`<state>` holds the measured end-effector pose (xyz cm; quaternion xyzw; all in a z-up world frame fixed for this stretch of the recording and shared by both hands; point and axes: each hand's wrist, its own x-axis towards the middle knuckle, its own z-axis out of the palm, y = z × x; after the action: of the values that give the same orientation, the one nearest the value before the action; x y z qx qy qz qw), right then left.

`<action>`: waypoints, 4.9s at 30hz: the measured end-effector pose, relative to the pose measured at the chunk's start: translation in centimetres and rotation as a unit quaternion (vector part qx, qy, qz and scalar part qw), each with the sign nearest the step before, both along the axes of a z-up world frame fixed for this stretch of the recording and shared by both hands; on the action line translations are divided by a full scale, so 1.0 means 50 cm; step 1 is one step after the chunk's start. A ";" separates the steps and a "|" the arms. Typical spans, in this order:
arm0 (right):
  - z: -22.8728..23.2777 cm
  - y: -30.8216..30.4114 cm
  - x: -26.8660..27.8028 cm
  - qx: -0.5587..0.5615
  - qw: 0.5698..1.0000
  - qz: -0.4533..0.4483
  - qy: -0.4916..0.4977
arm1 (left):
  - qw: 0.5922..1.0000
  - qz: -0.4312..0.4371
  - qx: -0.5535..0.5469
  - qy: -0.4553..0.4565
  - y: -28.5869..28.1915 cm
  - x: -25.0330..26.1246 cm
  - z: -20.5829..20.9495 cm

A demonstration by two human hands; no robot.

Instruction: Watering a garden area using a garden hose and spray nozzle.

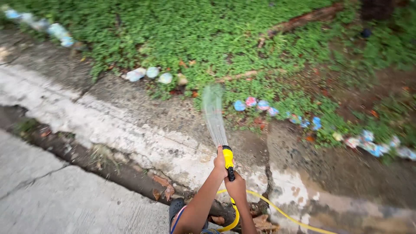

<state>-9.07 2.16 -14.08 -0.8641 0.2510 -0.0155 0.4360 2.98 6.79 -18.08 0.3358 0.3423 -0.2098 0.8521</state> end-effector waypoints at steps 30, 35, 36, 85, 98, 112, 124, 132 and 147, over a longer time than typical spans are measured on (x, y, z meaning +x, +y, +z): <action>0.036 -0.005 -0.045 -0.030 0.997 -0.049 0.056 | 0.987 -0.153 -0.038 0.036 -0.025 -0.029 -0.026; 0.028 0.020 -0.013 -0.051 0.997 -0.010 0.057 | 0.994 -0.101 -0.031 0.006 0.013 0.002 -0.042; 0.030 0.028 -0.004 -0.048 0.997 -0.006 0.055 | 0.996 -0.086 -0.024 0.018 0.025 0.011 -0.037; 0.171 0.448 0.381 -0.054 0.983 0.173 -0.032 | 0.991 0.069 -0.031 -0.106 0.529 0.343 0.190; 0.181 0.478 0.398 -0.028 0.984 0.148 -0.096 | 0.982 0.059 -0.002 -0.178 0.542 0.352 0.246; 0.202 0.473 0.413 0.008 0.972 0.170 -0.163 | 0.980 0.045 -0.042 -0.192 0.565 0.335 0.338; 0.169 0.378 0.408 0.003 0.967 0.202 -0.154 | 0.974 0.113 0.013 -0.195 0.461 0.333 0.326; 0.178 0.330 0.390 0.018 0.949 0.255 -0.183 | 0.978 0.101 -0.007 -0.183 0.428 0.320 0.306; 0.157 0.259 0.340 0.061 0.922 0.321 -0.209 | 0.981 0.119 -0.005 -0.150 0.377 0.286 0.296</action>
<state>7.91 15.11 -6.25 -0.8472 -0.1356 -0.0395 0.5121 17.28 25.66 -3.29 0.3163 0.2469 -0.0552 0.9143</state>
